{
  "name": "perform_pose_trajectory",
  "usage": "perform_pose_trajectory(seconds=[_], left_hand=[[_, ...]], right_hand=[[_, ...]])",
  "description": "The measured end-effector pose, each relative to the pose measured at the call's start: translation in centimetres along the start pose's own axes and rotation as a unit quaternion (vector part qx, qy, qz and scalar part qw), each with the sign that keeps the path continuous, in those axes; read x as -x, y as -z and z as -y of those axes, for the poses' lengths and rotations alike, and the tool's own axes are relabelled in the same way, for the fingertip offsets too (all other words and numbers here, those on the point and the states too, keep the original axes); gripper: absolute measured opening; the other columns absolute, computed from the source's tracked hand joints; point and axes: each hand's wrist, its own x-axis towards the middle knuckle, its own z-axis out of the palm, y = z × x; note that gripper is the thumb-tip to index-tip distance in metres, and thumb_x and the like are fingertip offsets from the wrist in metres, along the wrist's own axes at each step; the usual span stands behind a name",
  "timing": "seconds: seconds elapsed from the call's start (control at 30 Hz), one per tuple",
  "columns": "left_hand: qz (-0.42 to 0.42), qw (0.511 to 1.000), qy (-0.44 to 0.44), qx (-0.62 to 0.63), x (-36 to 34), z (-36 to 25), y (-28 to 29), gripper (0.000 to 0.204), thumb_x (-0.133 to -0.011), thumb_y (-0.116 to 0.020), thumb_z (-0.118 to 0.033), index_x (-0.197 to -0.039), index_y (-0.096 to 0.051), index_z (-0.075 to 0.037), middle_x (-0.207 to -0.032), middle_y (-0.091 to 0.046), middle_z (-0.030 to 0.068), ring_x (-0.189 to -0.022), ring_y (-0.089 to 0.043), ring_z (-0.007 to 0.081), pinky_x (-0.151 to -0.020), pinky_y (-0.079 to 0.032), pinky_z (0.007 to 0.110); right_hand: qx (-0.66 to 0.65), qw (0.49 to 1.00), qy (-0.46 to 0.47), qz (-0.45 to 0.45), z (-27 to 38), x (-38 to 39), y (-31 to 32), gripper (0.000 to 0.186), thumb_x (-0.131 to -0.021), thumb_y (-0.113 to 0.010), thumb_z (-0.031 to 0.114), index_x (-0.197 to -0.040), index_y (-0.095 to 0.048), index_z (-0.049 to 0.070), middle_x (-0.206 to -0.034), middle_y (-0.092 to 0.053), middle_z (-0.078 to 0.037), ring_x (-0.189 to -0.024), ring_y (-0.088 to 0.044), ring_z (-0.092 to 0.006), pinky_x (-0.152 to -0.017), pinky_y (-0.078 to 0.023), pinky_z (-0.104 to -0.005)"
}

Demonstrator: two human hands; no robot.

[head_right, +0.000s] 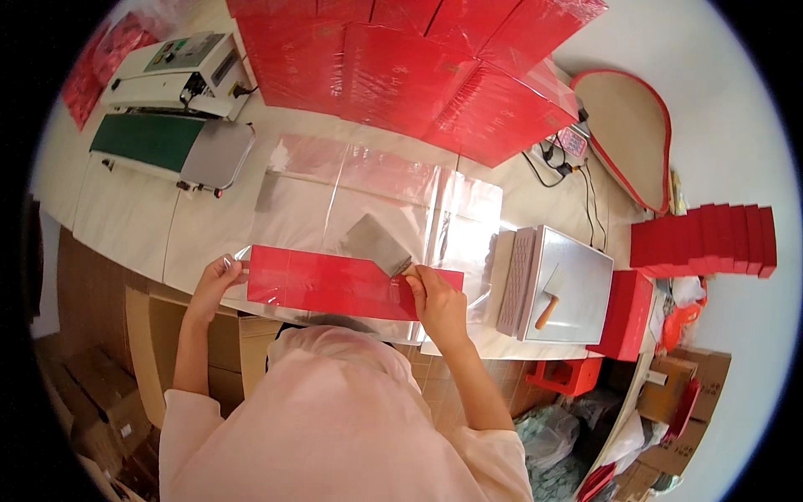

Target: The person wraps red rectangular boxes in clear plastic film using a handheld squeegee-like tool to smooth the film and remove air bubbles. The person places each wrapped box into a stack on the table.

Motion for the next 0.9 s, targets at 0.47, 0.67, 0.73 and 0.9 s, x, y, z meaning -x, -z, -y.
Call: perform_pose_trajectory(seconds=[0.47,0.67,0.73,0.9], left_hand=[[0.050,0.999,-0.012,-0.017,-1.2,1.2,0.9,0.021,-0.099,-0.055,-0.022,-0.087,-0.054,-0.006,-0.111,-0.064,0.0094,-0.094,-0.059,0.0147,-0.091,-0.045,0.032],[0.055,0.998,-0.020,-0.025,-1.6,1.6,1.5,0.026,-0.100,-0.055,-0.027,-0.083,-0.051,-0.008,-0.110,-0.064,0.0082,-0.093,-0.056,0.0127,-0.090,-0.045,0.031],[0.061,0.998,-0.026,-0.009,-1.5,1.6,1.4,0.027,-0.100,-0.055,-0.027,-0.082,-0.050,-0.008,-0.111,-0.064,0.0085,-0.092,-0.056,0.0126,-0.090,-0.045,0.032],[0.049,0.998,-0.027,-0.029,-1.3,1.3,1.2,0.027,-0.100,-0.054,-0.027,-0.081,-0.049,-0.009,-0.111,-0.064,0.0094,-0.092,-0.056,0.0120,-0.090,-0.045,0.032]], right_hand=[[0.013,0.980,-0.195,0.048,9.5,9.2,-3.5,0.023,-0.098,-0.050,0.021,-0.110,-0.047,0.002,-0.070,-0.062,-0.021,-0.058,-0.061,-0.0413,-0.049,-0.047,-0.0505],[0.096,0.960,-0.259,0.046,8.5,9.4,-3.2,0.020,-0.099,-0.049,0.023,-0.097,-0.045,0.003,-0.069,-0.061,-0.022,-0.058,-0.061,-0.0420,-0.048,-0.046,-0.0513],[0.109,0.950,-0.289,0.052,7.9,9.3,-2.6,0.021,-0.099,-0.048,0.024,-0.097,-0.045,0.003,-0.068,-0.061,-0.022,-0.059,-0.061,-0.0427,-0.049,-0.047,-0.0521],[0.126,0.935,-0.331,0.020,5.5,9.3,-1.3,0.023,-0.101,-0.045,0.026,-0.095,-0.044,0.004,-0.066,-0.061,-0.022,-0.059,-0.061,-0.0435,-0.050,-0.047,-0.0531]])
